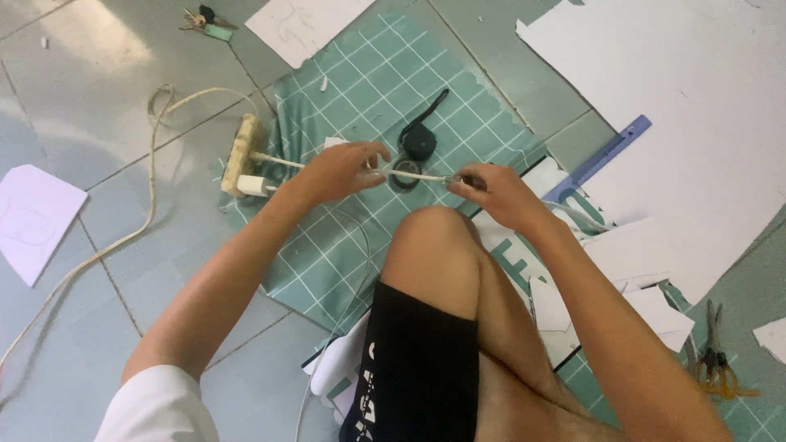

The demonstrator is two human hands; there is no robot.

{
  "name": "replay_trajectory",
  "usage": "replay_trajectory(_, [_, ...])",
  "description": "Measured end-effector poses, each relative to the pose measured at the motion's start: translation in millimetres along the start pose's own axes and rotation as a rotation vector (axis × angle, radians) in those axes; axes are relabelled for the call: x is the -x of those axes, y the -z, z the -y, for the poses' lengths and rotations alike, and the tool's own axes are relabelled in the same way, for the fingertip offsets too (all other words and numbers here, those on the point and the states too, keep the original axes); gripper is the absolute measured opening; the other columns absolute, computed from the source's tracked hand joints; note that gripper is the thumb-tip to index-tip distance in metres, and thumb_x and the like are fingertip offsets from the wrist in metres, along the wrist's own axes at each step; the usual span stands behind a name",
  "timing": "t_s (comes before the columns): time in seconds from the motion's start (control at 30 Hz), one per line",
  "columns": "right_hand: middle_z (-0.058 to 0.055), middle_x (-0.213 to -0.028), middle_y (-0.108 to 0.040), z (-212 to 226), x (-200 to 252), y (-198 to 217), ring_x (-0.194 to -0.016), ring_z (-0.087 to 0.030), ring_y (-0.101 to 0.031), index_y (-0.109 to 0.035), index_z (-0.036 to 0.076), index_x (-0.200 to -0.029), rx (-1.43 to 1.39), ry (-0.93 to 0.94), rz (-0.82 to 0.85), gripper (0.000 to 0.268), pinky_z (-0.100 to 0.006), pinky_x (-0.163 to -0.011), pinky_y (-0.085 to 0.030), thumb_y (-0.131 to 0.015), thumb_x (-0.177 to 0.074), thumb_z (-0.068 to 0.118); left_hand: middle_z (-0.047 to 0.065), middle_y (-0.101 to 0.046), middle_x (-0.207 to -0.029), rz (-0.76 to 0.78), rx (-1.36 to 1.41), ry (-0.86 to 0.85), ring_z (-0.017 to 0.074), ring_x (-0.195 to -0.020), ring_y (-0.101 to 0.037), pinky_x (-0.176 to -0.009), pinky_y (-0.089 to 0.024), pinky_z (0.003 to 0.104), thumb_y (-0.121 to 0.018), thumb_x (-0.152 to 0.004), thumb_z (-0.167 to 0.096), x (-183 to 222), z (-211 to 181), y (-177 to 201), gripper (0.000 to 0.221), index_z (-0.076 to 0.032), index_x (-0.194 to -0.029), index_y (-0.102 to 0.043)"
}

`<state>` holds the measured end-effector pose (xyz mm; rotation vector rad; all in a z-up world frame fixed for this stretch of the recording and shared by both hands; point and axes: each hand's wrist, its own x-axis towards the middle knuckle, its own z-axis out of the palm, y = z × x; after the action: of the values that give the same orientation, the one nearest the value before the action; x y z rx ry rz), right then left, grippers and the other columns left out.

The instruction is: The person is cutting foam sheets with a utility knife and scissors, then gluing the pieces together to assemble a structure.

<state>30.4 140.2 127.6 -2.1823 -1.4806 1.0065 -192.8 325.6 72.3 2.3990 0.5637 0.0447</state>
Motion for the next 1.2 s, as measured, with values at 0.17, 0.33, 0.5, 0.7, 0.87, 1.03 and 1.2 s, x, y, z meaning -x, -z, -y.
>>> replay_trajectory(0.17, [-0.022,-0.127,-0.069,5,9,2,-0.121,-0.033,-0.066,-0.064,-0.002,-0.132,0.011,0.063,0.010,0.046,-0.038,-0.103,-0.056,-0.062,-0.102,0.033,0.011,-0.075,-0.108,0.030,0.031,-0.152,0.0311,-0.102,-0.072,-0.093,-0.056,0.047,-0.069,-0.098,-0.032,-11,-38,-15,0.034,-0.014,-0.127,-0.068])
replay_trajectory(0.33, [-0.022,-0.125,-0.069,-12,20,10,-0.121,-0.034,-0.066,-0.064,-0.003,-0.133,-0.001,0.032,0.019,0.040,-0.040,-0.101,-0.057,-0.066,-0.100,0.020,0.011,-0.077,-0.100,0.055,-0.109,-0.262,0.0281,-0.094,-0.074,-0.095,-0.056,0.044,-0.062,-0.104,-0.028,-19,-46,-22,0.026,-0.013,-0.123,-0.070])
replay_trajectory(0.5, [-0.016,-0.117,-0.073,-5,34,19,-0.114,-0.027,-0.071,-0.068,0.003,-0.129,0.142,-0.012,-0.002,0.034,-0.039,-0.099,-0.057,-0.062,-0.102,0.022,0.006,-0.077,-0.103,-0.052,-0.107,-0.414,0.0242,-0.078,-0.075,-0.079,-0.062,0.044,-0.061,-0.104,-0.032,-26,-40,-44,0.041,-0.023,-0.143,-0.054])
replay_trajectory(0.7, [-0.014,-0.112,-0.074,-3,39,21,-0.109,-0.025,-0.072,-0.069,0.006,-0.127,0.165,0.001,-0.024,0.029,-0.036,-0.097,-0.057,-0.062,-0.103,0.020,0.009,-0.073,-0.127,-0.080,0.297,-0.349,0.0324,-0.114,-0.070,-0.097,-0.056,0.053,-0.063,-0.104,-0.030,-28,-66,-36,0.052,-0.022,-0.152,-0.046])
replay_trajectory(0.87, [-0.014,-0.110,-0.075,-2,43,21,-0.110,-0.027,-0.072,-0.071,0.007,-0.126,0.165,-0.006,-0.018,0.029,-0.039,-0.097,-0.057,-0.062,-0.103,0.023,0.007,-0.070,-0.137,-0.053,0.898,-0.344,0.0182,-0.127,-0.067,-0.109,-0.053,0.038,-0.059,-0.109,-0.031,-27,-59,-34,0.070,-0.027,-0.164,-0.017])
replay_trajectory(1.03, [-0.013,-0.110,-0.076,1,46,21,-0.111,-0.027,-0.072,-0.071,0.008,-0.126,0.147,-0.033,-0.020,0.029,-0.039,-0.098,-0.056,-0.061,-0.103,0.023,0.015,-0.069,-0.137,0.029,1.178,-0.238,0.0193,-0.133,-0.062,-0.119,-0.042,0.039,-0.057,-0.108,-0.033,-16,-64,-29,0.068,-0.023,-0.164,-0.020])
replay_trajectory(1.2, [-0.012,-0.113,-0.076,6,46,25,-0.112,-0.026,-0.072,-0.070,0.009,-0.128,0.114,-0.068,-0.002,0.031,-0.038,-0.100,-0.055,-0.059,-0.104,0.025,0.016,-0.066,-0.138,0.121,1.385,-0.174,0.0295,-0.139,-0.054,-0.124,-0.029,0.053,-0.047,-0.107,-0.049,-4,-77,-27,0.067,-0.011,-0.160,-0.036])
